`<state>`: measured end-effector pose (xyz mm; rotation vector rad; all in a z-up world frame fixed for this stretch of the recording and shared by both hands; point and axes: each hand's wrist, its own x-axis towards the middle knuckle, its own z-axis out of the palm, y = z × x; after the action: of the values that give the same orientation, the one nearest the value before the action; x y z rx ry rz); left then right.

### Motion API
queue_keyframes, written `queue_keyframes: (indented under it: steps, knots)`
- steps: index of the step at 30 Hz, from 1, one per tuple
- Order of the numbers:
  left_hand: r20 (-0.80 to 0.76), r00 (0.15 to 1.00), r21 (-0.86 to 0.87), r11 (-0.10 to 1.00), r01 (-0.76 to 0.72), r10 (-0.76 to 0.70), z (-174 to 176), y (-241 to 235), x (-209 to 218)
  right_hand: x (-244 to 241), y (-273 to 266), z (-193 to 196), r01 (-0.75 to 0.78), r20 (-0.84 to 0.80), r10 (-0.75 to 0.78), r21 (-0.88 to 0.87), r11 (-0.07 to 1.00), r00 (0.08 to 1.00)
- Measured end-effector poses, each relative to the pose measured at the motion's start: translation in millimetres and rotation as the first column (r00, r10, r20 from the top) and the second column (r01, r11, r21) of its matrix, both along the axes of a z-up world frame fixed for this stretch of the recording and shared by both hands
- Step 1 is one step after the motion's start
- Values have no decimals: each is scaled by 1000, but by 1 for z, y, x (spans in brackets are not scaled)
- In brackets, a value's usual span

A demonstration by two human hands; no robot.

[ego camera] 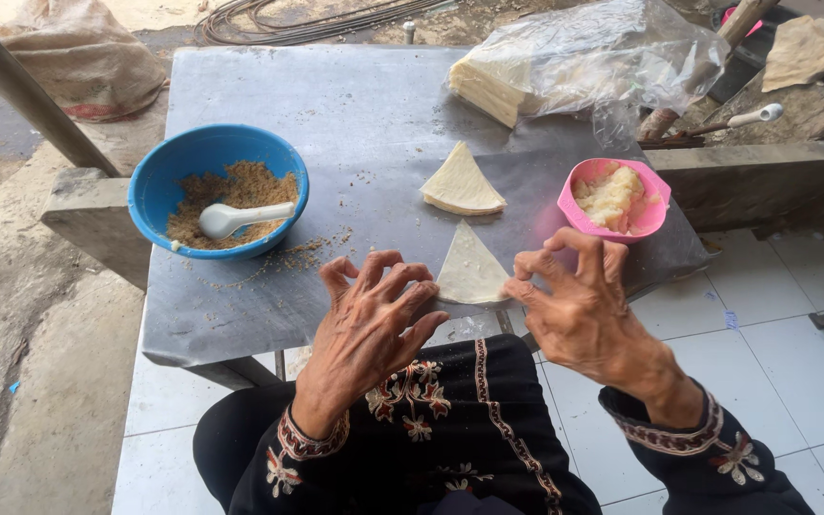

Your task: The person folds thin triangular wrappers into cones, scoops a brown granular filling into each cone with a spoon, and seals them by hand. The finished wrapped items are stacked on the table.

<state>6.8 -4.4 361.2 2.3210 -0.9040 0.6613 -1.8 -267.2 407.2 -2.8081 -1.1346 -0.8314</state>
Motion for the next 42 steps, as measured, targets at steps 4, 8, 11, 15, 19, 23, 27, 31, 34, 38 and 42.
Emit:
queue_keyframes:
  steps: [4,8,11,15,19,23,27,31,34,38,42]
  knots:
    - [9,1000,30,1000,-5,5,-3,4,0,12,22,21,-103,-138,127,166,981,982]
    - [35,999,37,999,2,-3,-7,3,4,45,78,42,-248,-93,264,161,955,960]
    - [16,1000,-2,1000,13,-13,-10,5,3,77,135,51,-266,-173,299,191,945,939]
    - [30,999,-12,1000,9,-9,-11,6,3,96,194,56,-305,-296,319,93,948,900]
    - [73,997,-11,1000,19,-18,-14,10,3,108,210,57,-319,-454,305,49,946,837]
    - [100,995,-15,1000,10,-9,-16,11,3,120,206,56,-416,-285,409,40,909,867]
    - [104,995,-22,1000,5,-3,-17,10,3,125,205,53,-430,-43,428,-25,903,903]
    - [122,993,-9,1000,-9,10,-20,9,5,123,205,49,-468,-99,472,62,881,876]
    - [121,993,-13,1000,-11,12,-24,8,7,123,203,46,-377,-248,399,132,917,883]
    - [100,995,-21,1000,5,-3,-26,7,8,127,207,36,-424,-332,475,218,879,815]
    - [92,996,-17,1000,9,-7,-28,7,8,136,207,31,-174,-558,348,342,924,753]
